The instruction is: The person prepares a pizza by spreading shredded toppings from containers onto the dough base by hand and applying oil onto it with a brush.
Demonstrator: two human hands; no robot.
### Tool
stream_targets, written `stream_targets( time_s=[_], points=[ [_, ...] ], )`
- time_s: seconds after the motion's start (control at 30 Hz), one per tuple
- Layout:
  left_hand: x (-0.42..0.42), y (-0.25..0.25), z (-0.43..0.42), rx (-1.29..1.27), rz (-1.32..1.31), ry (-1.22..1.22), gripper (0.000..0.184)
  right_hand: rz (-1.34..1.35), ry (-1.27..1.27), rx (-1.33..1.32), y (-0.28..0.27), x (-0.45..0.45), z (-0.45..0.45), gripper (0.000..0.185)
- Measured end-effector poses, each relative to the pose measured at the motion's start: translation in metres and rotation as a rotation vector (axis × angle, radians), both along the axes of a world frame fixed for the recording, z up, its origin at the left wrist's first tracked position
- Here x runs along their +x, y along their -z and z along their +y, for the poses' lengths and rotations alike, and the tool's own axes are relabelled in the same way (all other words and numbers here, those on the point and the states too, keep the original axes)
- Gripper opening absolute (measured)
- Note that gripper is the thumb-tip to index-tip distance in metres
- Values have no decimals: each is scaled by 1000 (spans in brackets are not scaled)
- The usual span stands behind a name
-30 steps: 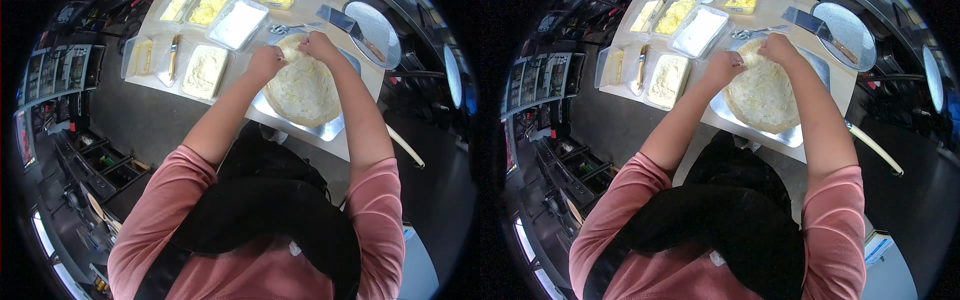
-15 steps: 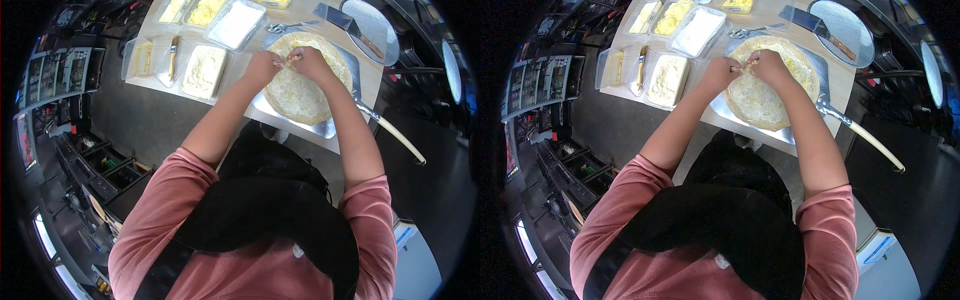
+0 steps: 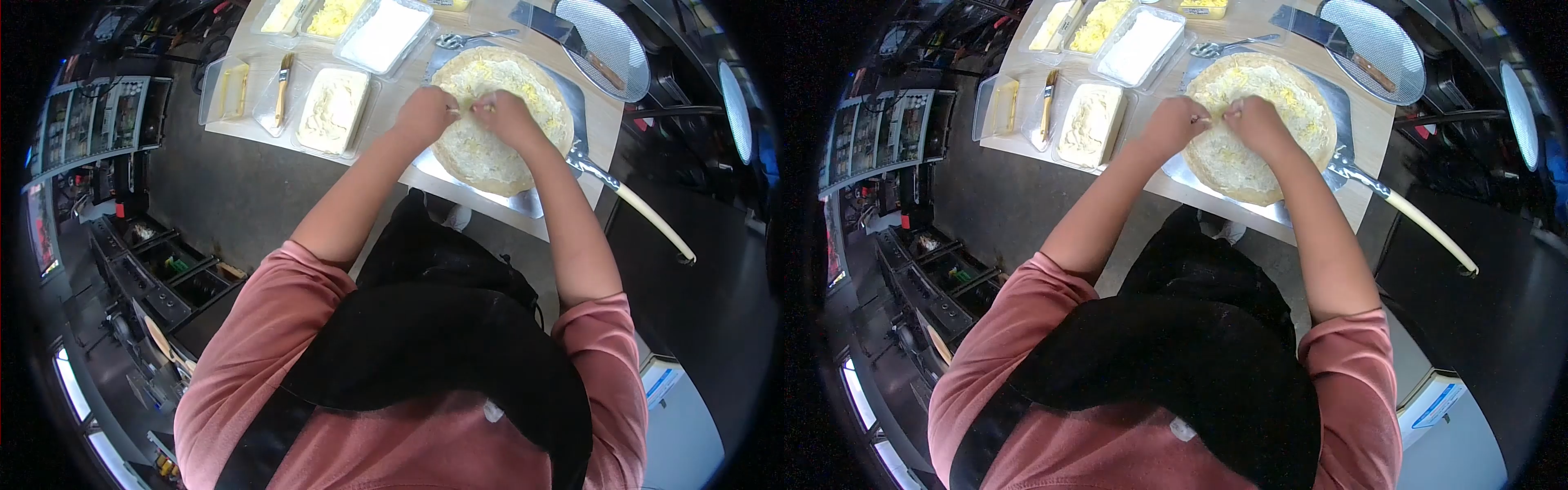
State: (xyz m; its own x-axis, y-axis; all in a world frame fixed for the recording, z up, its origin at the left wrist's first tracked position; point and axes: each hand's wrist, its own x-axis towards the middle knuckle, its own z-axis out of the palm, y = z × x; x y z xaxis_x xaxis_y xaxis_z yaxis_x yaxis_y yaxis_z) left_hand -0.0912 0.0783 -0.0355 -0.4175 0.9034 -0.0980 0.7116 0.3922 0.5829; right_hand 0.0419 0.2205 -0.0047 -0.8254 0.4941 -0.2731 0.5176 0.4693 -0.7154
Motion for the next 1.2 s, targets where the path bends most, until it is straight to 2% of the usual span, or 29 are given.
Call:
stream_targets(
  time_s=[0.03, 0.13, 0.23, 0.3, 0.4, 0.43, 0.5, 0.53, 0.6, 0.63, 0.73, 0.83, 0.93, 1.03, 1.2],
  points=[
    [4, 1, -4, 43, 49, 43, 24, 19, -16, -34, 6, 9, -4, 17],
    [22, -1, -16, 214, -69, -27, 18, 46, -13, -96, 10, 36, -19, 17],
    [38, -15, -22, 7, -156, -71, 19, 2, 75, -83, 3, 53, -31, 17],
    [42, -17, -25, 3, -107, 12, 19, -56, 102, -88, 2, 62, -31, 16],
    [46, -5, -28, 92, -53, 78, 19, 141, 12, 79, 15, 77, -24, 16],
    [47, 0, -28, 141, -36, 89, 19, 69, 77, -34, 12, 76, -20, 16],
    [51, -1, -25, 118, -171, 13, 16, -78, 209, -261, 1, 71, -10, 17],
    [51, -4, -23, 108, -237, -24, 15, -60, 172, -151, 2, 67, -6, 17],
    [49, -5, -19, 80, -187, 11, 15, -24, 97, 71, 8, 57, 7, 17],
    [48, -6, -18, 64, -164, 29, 15, -8, 44, 81, 14, 50, 15, 18],
    [39, -12, -10, 65, -106, 75, 18, 66, 92, 60, 24, 36, 29, 18],
    [30, -8, 2, 125, -72, 72, 18, -43, 129, -6, 12, 36, 35, 18],
    [30, -17, 18, 50, -191, -30, 16, -144, 89, -5, -7, 48, 24, 18],
    [29, -3, 30, 122, -172, 67, 16, -12, 67, -63, 10, 76, 1, 19],
    [60, -1, 35, 46, -147, 166, 15, -17, 118, 8, 9, 95, -6, 20]
  ],
)
